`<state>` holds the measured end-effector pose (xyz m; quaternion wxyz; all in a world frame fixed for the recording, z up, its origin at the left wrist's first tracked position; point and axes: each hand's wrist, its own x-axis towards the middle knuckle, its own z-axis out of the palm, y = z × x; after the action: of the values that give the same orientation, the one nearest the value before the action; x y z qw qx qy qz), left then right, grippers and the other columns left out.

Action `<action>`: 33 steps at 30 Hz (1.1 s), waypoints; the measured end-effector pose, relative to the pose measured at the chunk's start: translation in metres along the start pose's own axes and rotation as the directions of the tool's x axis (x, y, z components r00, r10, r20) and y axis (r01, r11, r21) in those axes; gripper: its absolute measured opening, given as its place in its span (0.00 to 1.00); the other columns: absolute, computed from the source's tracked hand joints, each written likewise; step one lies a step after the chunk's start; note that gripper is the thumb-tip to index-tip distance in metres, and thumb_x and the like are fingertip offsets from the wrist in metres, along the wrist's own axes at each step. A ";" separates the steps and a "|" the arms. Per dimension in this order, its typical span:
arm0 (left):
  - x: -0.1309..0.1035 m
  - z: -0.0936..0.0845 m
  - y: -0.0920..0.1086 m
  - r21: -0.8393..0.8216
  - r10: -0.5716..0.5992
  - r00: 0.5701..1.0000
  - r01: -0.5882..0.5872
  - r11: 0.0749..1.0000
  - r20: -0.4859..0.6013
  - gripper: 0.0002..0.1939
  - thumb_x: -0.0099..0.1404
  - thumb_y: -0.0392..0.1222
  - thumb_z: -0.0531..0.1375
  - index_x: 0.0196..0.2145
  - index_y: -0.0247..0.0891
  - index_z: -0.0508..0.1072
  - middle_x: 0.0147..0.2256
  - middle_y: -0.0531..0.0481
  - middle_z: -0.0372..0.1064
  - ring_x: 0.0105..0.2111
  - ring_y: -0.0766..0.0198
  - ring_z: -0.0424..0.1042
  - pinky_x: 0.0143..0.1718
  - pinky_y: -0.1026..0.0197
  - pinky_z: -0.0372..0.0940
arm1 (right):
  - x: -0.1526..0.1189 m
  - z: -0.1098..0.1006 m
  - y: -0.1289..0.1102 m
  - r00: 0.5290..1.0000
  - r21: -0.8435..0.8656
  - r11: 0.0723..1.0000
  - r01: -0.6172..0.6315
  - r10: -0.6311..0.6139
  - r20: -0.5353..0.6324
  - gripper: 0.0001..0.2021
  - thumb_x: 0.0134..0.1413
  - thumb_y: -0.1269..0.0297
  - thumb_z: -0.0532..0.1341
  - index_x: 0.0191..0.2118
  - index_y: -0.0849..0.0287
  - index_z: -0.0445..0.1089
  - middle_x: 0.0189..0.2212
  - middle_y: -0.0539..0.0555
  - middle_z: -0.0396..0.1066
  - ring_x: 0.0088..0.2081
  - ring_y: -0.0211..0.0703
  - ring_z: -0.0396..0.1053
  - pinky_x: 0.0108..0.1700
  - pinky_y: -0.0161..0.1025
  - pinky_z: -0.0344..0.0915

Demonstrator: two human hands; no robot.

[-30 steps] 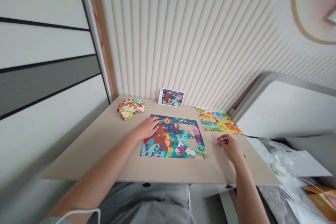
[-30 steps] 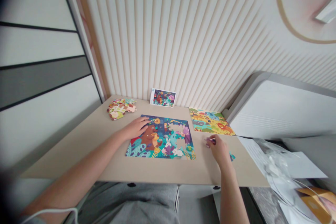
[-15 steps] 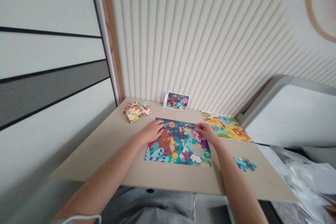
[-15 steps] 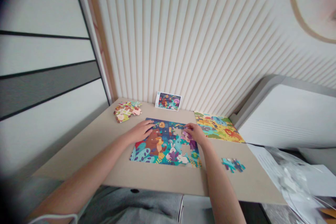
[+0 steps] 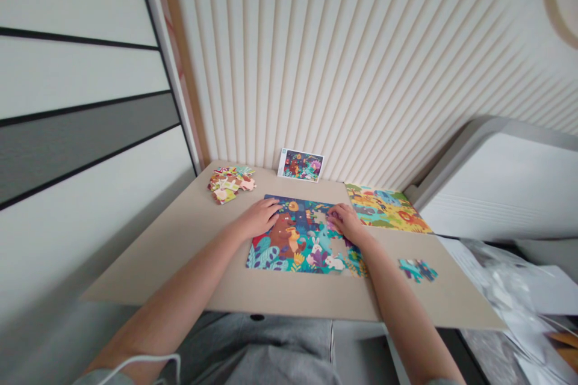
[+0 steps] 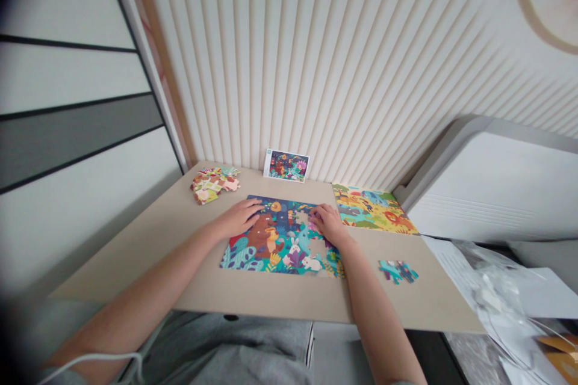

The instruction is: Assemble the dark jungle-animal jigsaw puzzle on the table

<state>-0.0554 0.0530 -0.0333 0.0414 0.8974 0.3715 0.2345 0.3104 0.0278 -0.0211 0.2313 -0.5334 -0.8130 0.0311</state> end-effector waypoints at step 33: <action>0.003 0.012 -0.010 -0.035 -0.012 1.000 0.012 0.999 -0.002 0.20 0.73 0.44 0.51 0.57 0.37 0.73 0.60 0.39 0.66 0.59 0.51 0.66 0.63 0.47 0.60 | -0.177 -0.097 0.013 0.689 -0.473 0.563 -0.678 0.712 -0.139 0.23 0.65 0.50 0.54 0.47 0.62 0.78 0.43 0.68 0.77 0.46 0.59 0.75 0.46 0.48 0.67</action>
<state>-0.0550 0.0637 -0.0456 0.0581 0.8940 0.3730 0.2415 0.4186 -0.1418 0.0004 0.0299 -0.8483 -0.5242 -0.0690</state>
